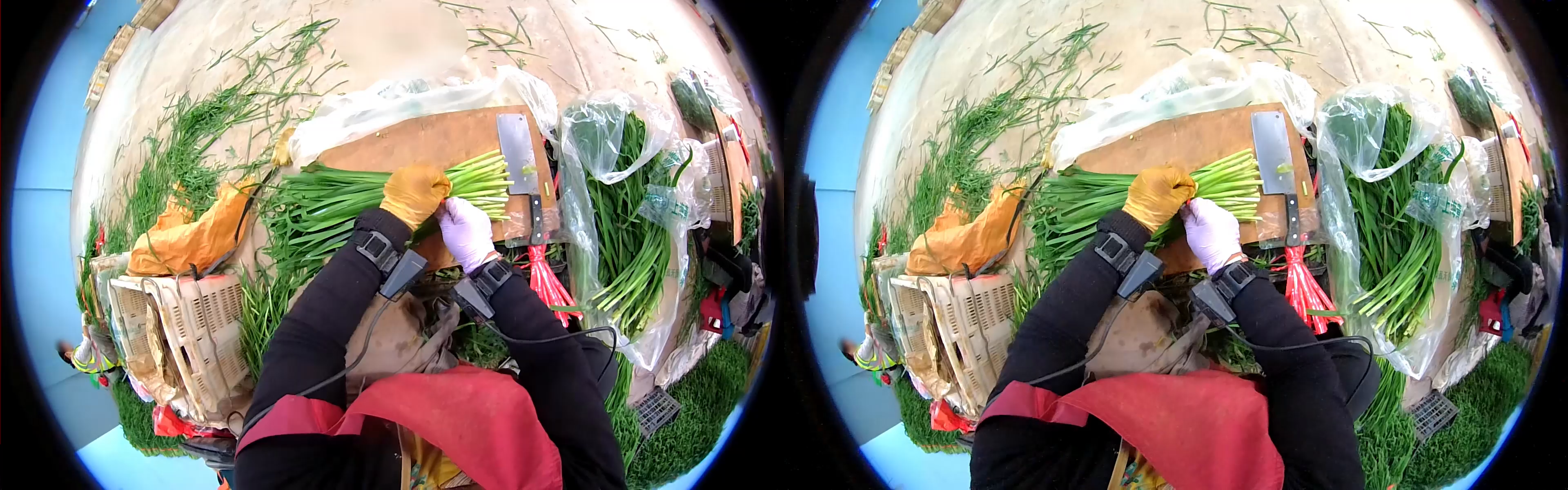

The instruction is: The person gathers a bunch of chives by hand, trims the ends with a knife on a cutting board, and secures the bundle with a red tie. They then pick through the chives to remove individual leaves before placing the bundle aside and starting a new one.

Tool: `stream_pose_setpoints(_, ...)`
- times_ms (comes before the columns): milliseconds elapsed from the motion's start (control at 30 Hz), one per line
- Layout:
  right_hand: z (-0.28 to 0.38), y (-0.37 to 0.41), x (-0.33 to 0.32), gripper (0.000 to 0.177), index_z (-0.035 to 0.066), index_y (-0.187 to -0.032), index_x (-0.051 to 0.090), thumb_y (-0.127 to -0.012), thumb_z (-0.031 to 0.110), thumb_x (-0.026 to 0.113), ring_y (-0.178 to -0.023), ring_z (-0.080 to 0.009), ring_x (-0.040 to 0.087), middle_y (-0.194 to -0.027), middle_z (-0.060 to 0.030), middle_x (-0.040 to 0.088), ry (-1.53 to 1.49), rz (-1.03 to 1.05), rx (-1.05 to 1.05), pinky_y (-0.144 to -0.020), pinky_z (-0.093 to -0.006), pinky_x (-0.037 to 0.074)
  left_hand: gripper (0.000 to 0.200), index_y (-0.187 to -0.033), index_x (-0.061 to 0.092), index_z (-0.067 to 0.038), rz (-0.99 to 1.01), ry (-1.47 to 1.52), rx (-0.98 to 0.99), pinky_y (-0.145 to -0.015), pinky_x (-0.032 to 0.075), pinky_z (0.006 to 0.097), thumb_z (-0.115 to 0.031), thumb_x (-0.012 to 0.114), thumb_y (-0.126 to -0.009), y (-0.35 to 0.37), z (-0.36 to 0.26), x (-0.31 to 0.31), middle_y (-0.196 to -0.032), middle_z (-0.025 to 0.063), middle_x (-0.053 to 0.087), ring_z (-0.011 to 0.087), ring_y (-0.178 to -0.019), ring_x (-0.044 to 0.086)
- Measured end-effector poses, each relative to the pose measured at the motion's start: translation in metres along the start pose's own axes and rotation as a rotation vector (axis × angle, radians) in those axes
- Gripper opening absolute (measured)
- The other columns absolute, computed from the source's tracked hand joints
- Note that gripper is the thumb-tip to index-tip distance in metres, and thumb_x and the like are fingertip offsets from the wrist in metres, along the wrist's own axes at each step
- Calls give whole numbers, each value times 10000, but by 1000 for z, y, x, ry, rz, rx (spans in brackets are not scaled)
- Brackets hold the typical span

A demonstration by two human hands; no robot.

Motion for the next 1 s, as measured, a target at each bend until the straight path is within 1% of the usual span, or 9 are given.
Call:
stream_pose_setpoints(100,-2,5,1,114,89,-854,608,-897,193,624,-744,-377,617,-793,-149,616,-14,-18,-18,-633,-440,503,100,-873,719,-46,131,166,-193,-703,522,306,-100,653,-822,6,9,8,-902,121,714,232,-774,683)
stream_pose_setpoints(200,-7,5,5,84,89,-873,602,-878,166,636,-757,-377,618,-820,-145,619,12,-8,-20,-640,-433,508,218,-1016,717,-40,57,319,-66,-757,523,305,-32,653,-808,14,12,7,-984,138,717,229,-849,683)
stream_pose_setpoints(300,-6,3,1,79,89,-887,604,-872,158,639,-764,-379,618,-832,-146,620,-30,-29,-9,-644,-433,509,360,-1133,669,-36,67,281,129,-794,520,312,26,665,-778,26,-2,-6,-1035,146,704,253,-902,677)
stream_pose_setpoints(467,-4,5,4,78,83,-931,609,-870,124,634,-778,-388,622,-835,-155,626,-20,-22,-4,-653,-439,508,368,-1054,672,-93,-61,106,463,-755,518,398,46,646,-714,43,-34,-23,-930,108,687,320,-849,653)
stream_pose_setpoints(567,-3,10,2,83,73,-942,609,-866,93,635,-801,-388,618,-839,-159,624,-42,-31,-30,-670,-431,507,287,-1006,694,-129,21,-7,461,-779,507,382,-35,651,-739,43,-34,-12,-946,62,698,293,-884,655)
stream_pose_setpoints(667,0,13,-3,69,56,-928,614,-866,74,639,-802,-374,612,-827,-157,617,-156,-73,-42,-685,-413,500,222,-966,708,-170,-100,-211,596,-798,492,369,-125,653,-756,51,-45,-14,-957,9,702,246,-915,652)
stream_pose_setpoints(733,-10,19,1,56,42,-911,621,-873,73,647,-780,-345,615,-805,-145,612,-244,-112,-7,-690,-393,494,224,-970,709,-188,-114,-249,582,-808,482,362,-150,659,-755,52,-45,-11,-965,-15,700,228,-932,647)
stream_pose_setpoints(833,-32,29,13,69,17,-889,625,-878,72,666,-730,-294,611,-773,-123,601,-349,-95,218,-678,-368,485,223,-971,713,-201,-149,-290,548,-819,469,363,-169,665,-756,52,-41,-8,-975,-32,694,214,-951,641)
stream_pose_setpoints(1000,-33,35,11,65,15,-880,645,-881,71,678,-718,-209,607,-760,-93,609,-397,-172,196,-673,-311,481,206,-955,724,-207,-152,-336,554,-829,457,376,-178,676,-756,50,-39,-2,-978,-41,686,209,-972,631)
Point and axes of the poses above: each hand's wrist, its own y-axis away from the middle knuckle, its own x-axis out of the palm, z = x × y, the point moved 10 cm from there along -y, towards the middle knuckle
